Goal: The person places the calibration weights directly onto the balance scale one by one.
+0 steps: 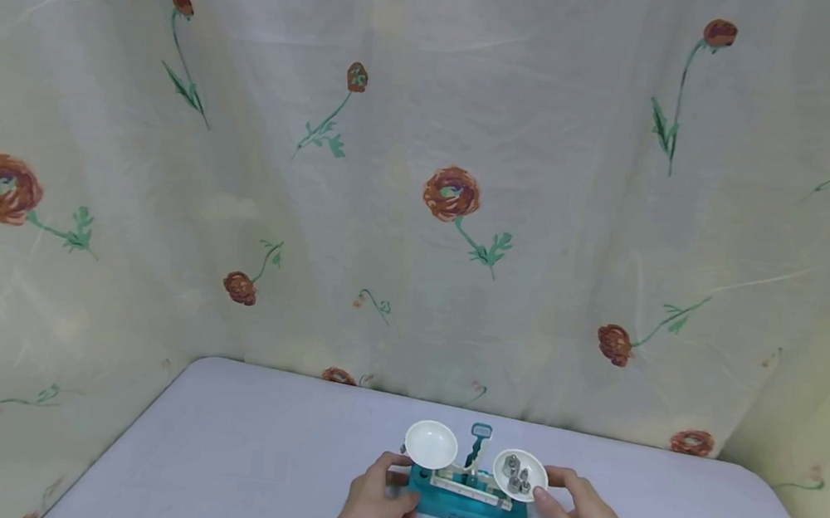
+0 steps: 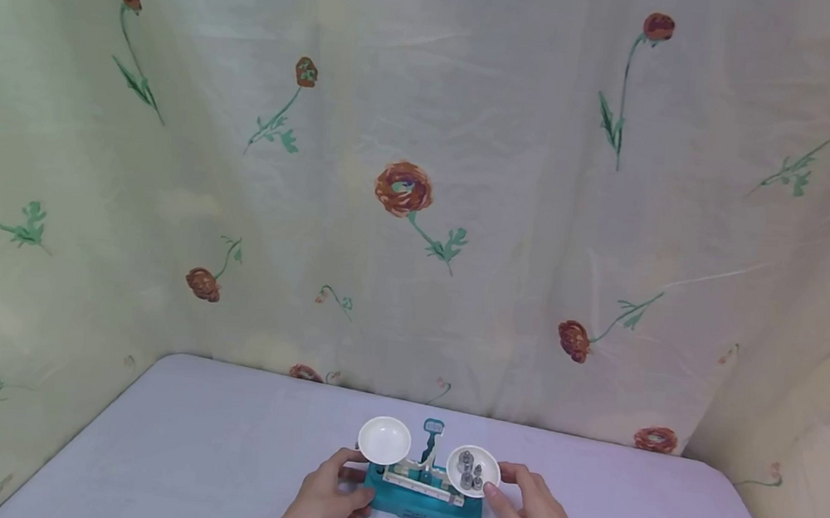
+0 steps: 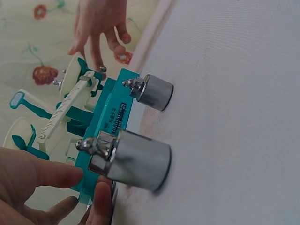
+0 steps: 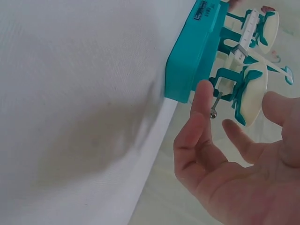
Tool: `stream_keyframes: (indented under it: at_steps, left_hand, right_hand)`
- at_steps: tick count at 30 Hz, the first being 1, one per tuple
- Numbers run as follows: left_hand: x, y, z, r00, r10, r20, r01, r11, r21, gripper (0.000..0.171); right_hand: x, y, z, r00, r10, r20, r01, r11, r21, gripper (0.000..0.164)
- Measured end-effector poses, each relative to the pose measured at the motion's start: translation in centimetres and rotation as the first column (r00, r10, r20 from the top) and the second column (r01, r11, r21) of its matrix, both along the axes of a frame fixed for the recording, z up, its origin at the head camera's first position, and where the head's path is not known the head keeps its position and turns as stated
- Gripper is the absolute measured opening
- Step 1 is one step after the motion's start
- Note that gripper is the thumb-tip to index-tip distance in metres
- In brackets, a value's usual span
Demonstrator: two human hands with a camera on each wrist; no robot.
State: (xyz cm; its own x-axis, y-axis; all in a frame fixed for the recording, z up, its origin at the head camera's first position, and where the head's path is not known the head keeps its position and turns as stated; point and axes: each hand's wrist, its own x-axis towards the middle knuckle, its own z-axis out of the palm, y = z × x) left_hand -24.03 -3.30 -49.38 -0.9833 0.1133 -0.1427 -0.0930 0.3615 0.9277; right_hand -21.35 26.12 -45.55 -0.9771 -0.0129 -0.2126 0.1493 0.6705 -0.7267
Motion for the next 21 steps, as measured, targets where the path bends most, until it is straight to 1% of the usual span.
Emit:
stream_keyframes:
  at_steps: [5,8,10,14,17,18,21]
  left_hand:
    - [0.1,-0.5,0.1,1.000,-0.028,0.007,0.028,1.000,-0.003,0.050]
    - [0.2,-0.8,0.2,0.999,-0.046,0.019,0.047,0.999,-0.008,0.051]
    - [0.3,-0.9,0.3,0.998,-0.061,0.021,0.061,0.998,-0.012,0.053]
    - [0.4,-1.2,0.4,0.996,-0.089,0.024,0.090,0.995,-0.038,0.055]
    - [0.6,-1.4,0.5,0.995,-0.093,0.035,0.096,0.992,-0.082,0.057]
    - [0.7,-1.4,0.6,0.995,-0.090,0.041,0.094,0.991,-0.096,0.057]
    - [0.9,-1.4,0.7,0.994,-0.083,0.066,0.091,0.987,-0.133,0.055]
  right_hand:
    - [0.1,0.1,-0.4,0.999,0.005,0.041,-0.004,1.000,-0.026,0.077]
    - [0.2,0.4,-0.5,0.998,0.031,0.047,-0.028,0.998,-0.053,0.079]
    - [0.3,0.7,-0.7,0.997,0.063,0.042,-0.060,0.995,-0.073,0.080]
    - [0.4,1.3,-1.2,0.988,0.153,-0.007,-0.153,0.983,-0.099,0.083]
    - [0.3,1.5,-1.6,0.980,0.192,-0.057,-0.197,0.976,-0.091,0.085]
    - [0.3,1.5,-1.7,0.979,0.194,-0.065,-0.199,0.976,-0.089,0.085]
    - [0.1,1.2,-2.0,0.986,0.162,-0.044,-0.165,0.984,-0.071,0.088]
